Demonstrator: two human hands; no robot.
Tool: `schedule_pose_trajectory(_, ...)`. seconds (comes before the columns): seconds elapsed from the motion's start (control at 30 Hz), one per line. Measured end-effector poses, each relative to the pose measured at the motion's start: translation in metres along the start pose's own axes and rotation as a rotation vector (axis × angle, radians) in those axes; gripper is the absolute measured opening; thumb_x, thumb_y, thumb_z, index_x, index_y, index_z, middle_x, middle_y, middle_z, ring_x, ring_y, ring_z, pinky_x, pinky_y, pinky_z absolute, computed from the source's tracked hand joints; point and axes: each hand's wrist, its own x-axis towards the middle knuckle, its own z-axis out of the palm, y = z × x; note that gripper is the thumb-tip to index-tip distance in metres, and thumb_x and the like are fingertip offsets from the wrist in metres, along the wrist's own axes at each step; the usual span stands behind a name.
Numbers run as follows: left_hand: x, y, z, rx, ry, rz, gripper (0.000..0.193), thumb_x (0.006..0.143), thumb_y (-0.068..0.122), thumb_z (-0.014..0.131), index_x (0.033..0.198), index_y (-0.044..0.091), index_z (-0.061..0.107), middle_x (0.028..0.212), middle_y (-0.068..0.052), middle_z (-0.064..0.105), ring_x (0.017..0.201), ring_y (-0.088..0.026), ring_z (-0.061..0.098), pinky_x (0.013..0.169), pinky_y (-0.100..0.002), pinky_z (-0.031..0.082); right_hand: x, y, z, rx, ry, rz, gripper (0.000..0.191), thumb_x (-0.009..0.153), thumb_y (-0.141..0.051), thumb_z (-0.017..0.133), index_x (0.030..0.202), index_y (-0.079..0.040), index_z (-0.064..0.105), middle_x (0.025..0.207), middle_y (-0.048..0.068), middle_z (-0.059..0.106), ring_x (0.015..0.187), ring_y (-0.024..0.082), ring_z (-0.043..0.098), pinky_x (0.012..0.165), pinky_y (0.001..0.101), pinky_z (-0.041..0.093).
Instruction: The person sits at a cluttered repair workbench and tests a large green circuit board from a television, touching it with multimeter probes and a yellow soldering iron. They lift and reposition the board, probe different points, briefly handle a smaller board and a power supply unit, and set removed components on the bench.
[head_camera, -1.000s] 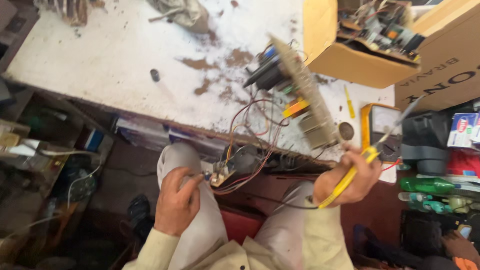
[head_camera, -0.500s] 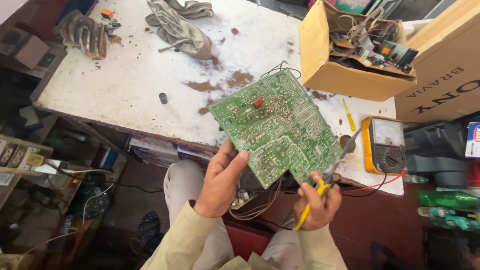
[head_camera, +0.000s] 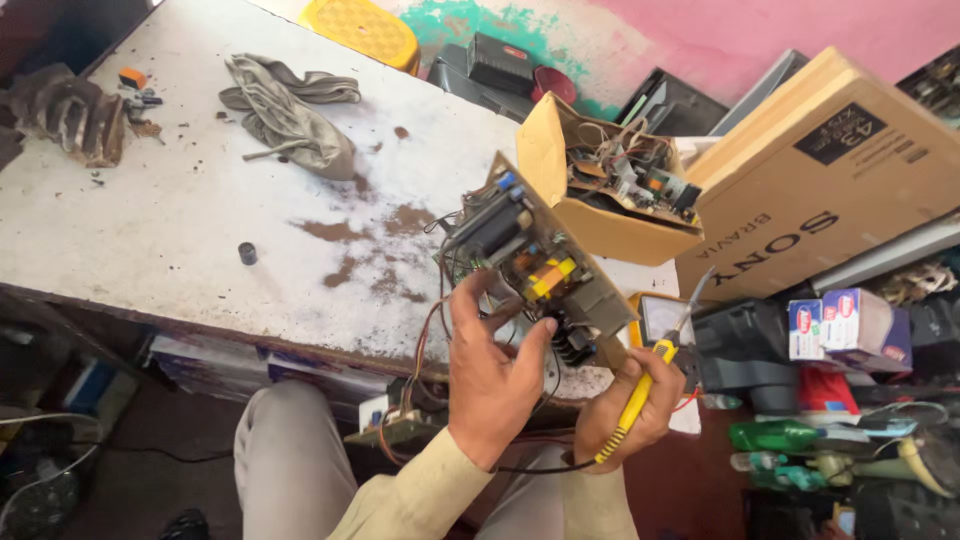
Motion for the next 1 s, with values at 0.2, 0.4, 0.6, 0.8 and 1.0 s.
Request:
schedule_pose_trajectory(0.2, 0.002, 0.003, -0.033, 0.504, -0.058, 0.050, 0.059, 0.085, 0.021, 0.073, 0.134, -0.002, 0.050, 0.115, -0.024, 0.069, 0.076, -0.034, 0.071, 0.073, -0.045, 0.055, 0.010, 0.014, 0.009, -0.034, -0.001, 0.060, 0.008, 0.108, -0.008, 0.061, 0.110, -0.001, 0.063, 0.103, 0.009, 0.061, 0.098, 0.020, 0.060, 0.093, 0.0324, 0.049)
schedule_pose_trajectory(0.4, -0.012, 0.018, -0.036, 0.872, -0.073, 0.270, 0.033, 0.091, 0.019, 0.071, 0.119, 0.002, 0.063, 0.127, -0.019, 0.069, 0.090, -0.038, 0.067, 0.073, -0.047, 0.056, 0.014, 0.022, 0.014, 0.017, -0.003, 0.115, 0.009, 0.110, -0.011, 0.061, 0.111, -0.002, 0.062, 0.098, 0.005, 0.060, 0.088, 0.013, 0.058, 0.082, 0.0277, 0.050)
schedule_pose_trajectory(0.6, -0.007, 0.008, -0.030, 0.318, -0.116, 0.316, 0.033, 0.099, 0.010, 0.057, 0.130, 0.001, 0.061, 0.124, -0.014, 0.068, 0.113, -0.030, 0.067, 0.095, -0.038, 0.055, 0.014, 0.019, 0.018, 0.027, 0.010, 0.147, 0.010, 0.109, -0.012, 0.062, 0.110, -0.002, 0.063, 0.094, 0.004, 0.061, 0.083, 0.012, 0.059, 0.075, 0.0260, 0.052)
schedule_pose_trajectory(0.8, 0.028, -0.006, -0.012, -0.728, -0.048, -0.472, 0.037, 0.099, 0.016, 0.052, 0.133, 0.009, 0.063, 0.122, -0.005, 0.067, 0.105, -0.017, 0.063, 0.091, -0.034, 0.052, 0.007, 0.012, 0.012, 0.028, -0.007, 0.086, 0.008, 0.109, -0.008, 0.060, 0.110, 0.000, 0.062, 0.101, 0.006, 0.062, 0.093, 0.015, 0.061, 0.087, 0.0274, 0.053)
schedule_pose_trajectory(1.0, 0.026, -0.014, -0.034, -0.942, 0.047, -0.724, 0.026, 0.095, 0.016, 0.055, 0.117, 0.007, 0.066, 0.113, -0.005, 0.070, 0.095, -0.022, 0.068, 0.082, -0.045, 0.057, -0.036, 0.005, -0.006, -0.002, -0.035, -0.059, 0.006, 0.110, -0.005, 0.059, 0.112, 0.000, 0.060, 0.109, 0.013, 0.056, 0.100, 0.024, 0.063, 0.095, 0.0323, 0.052)
